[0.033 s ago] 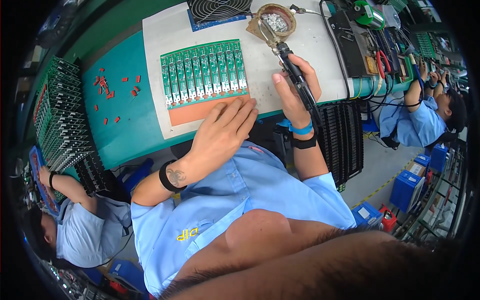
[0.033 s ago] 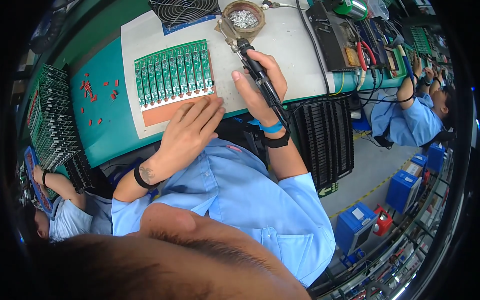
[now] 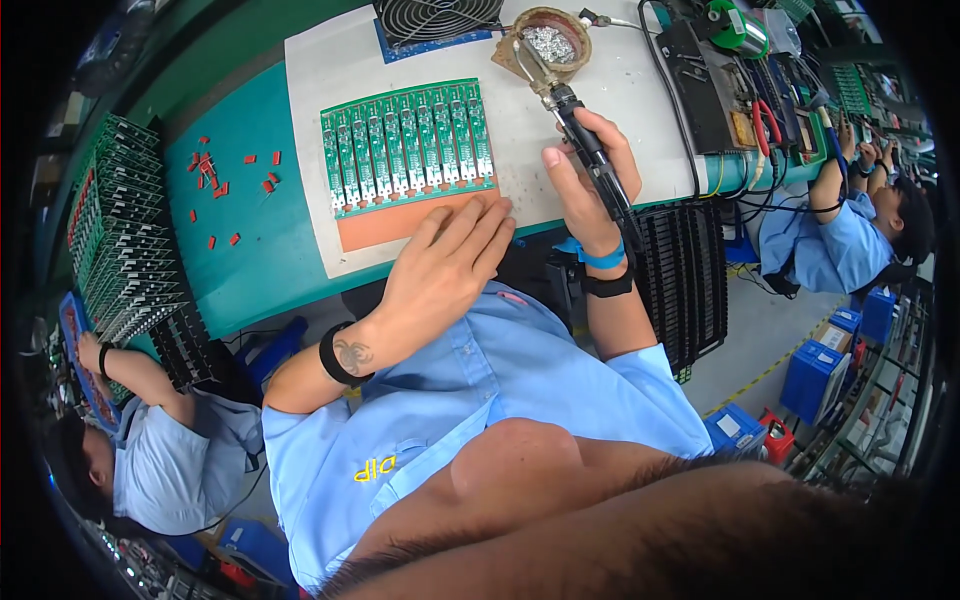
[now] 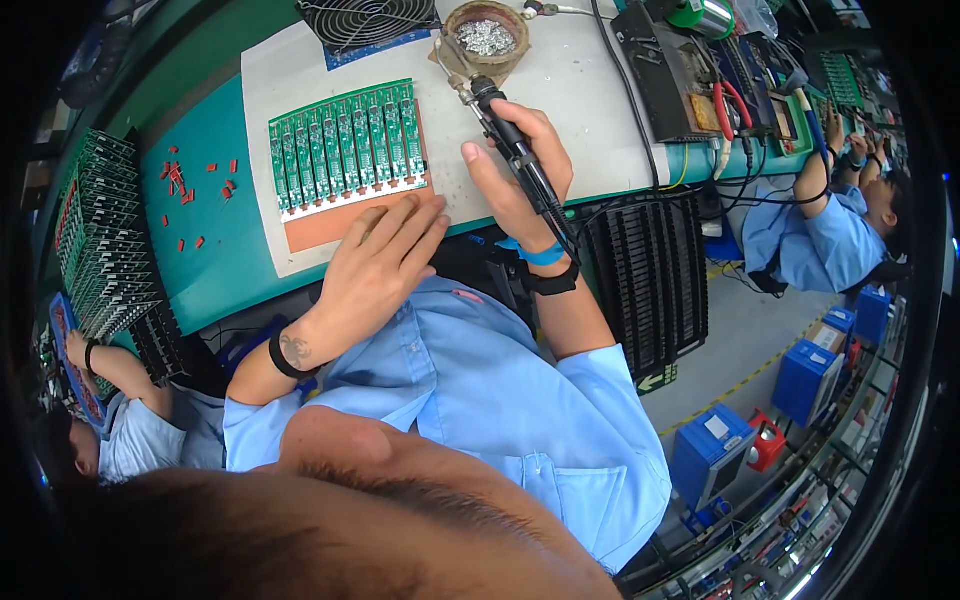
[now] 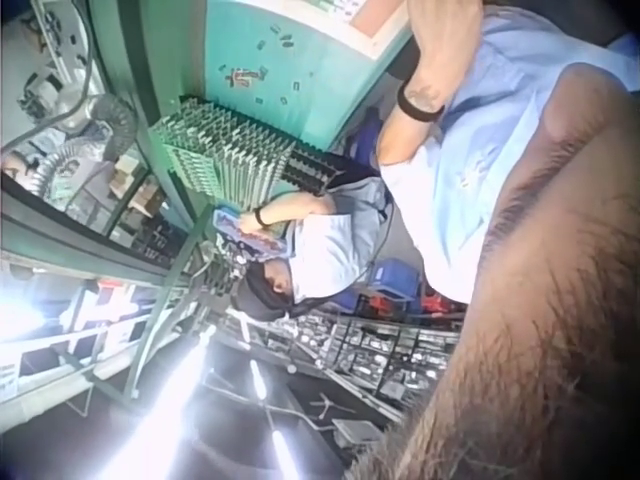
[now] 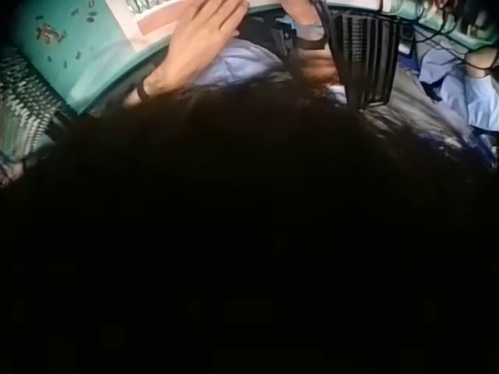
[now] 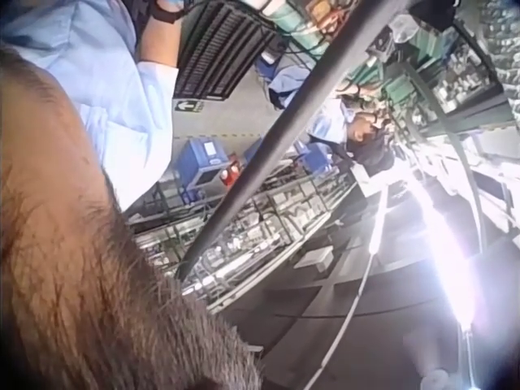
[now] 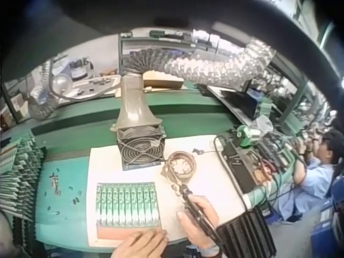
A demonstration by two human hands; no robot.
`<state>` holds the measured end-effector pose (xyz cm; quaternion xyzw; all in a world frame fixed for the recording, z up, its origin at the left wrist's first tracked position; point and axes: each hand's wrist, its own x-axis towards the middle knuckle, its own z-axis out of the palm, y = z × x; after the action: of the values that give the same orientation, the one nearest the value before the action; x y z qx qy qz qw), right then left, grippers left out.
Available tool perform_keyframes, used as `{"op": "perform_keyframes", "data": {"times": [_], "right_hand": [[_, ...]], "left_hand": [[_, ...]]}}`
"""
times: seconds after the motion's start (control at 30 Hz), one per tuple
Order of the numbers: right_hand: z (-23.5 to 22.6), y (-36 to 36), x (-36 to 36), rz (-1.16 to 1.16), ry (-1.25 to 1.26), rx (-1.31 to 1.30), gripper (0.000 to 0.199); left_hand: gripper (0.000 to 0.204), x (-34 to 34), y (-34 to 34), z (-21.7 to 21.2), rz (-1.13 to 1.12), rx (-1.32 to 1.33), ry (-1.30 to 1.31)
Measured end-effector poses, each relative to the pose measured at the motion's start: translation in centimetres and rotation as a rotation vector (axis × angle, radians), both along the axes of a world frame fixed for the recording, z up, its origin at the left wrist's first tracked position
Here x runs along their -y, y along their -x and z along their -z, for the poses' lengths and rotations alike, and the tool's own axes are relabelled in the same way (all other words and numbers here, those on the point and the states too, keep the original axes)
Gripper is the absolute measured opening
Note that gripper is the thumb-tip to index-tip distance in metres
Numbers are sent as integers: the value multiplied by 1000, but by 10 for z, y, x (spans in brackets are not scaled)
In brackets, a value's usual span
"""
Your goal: Soldering components onto printed circuit boards at a factory workstation.
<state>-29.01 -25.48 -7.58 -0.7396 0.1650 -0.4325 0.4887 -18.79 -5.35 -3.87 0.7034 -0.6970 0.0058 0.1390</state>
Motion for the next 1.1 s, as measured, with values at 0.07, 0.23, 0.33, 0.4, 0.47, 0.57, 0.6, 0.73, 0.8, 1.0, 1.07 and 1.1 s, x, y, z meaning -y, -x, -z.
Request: {"op": "perform_keyframes", "data": {"times": [0.07,0.23,0.33,0.4,0.47,0.57,0.6,0.73,0.8,1.0,1.07,1.1], "right_hand": [[-3,1,1,-22,26,-3,51],[-23,17,-12,-218,112,3,46],[-36,18,-20,-349,141,-50,44],[-35,10,-24,-330,179,-118,42],[-34,2,-26,-325,202,-155,41],[-33,-4,-27,-286,183,-174,40],[-32,-4,-27,-288,183,-177,40],[-30,-6,-24,-292,189,-204,40],[-28,-7,-23,-296,188,-199,40],[-30,-8,-22,-306,186,-223,40],[-31,-9,-22,-306,184,-231,40],[-31,-9,-22,-306,184,-234,41]], "left_hand": [[70,-5,4,0,-5,-92,-6],[56,-12,-25,-25,-69,-316,129],[56,-13,-72,-37,-257,-217,154],[54,-4,-96,-40,-336,-171,121],[52,6,-121,-25,-359,-149,113],[49,14,-131,-18,-350,-139,85],[48,16,-132,-17,-325,-135,60],[47,17,-134,-14,-297,-138,32],[46,18,-135,-13,-294,-142,30],[46,20,-136,-12,-307,-183,28],[46,21,-136,-13,-309,-187,26],[47,20,-136,-15,-317,-184,5]]}}
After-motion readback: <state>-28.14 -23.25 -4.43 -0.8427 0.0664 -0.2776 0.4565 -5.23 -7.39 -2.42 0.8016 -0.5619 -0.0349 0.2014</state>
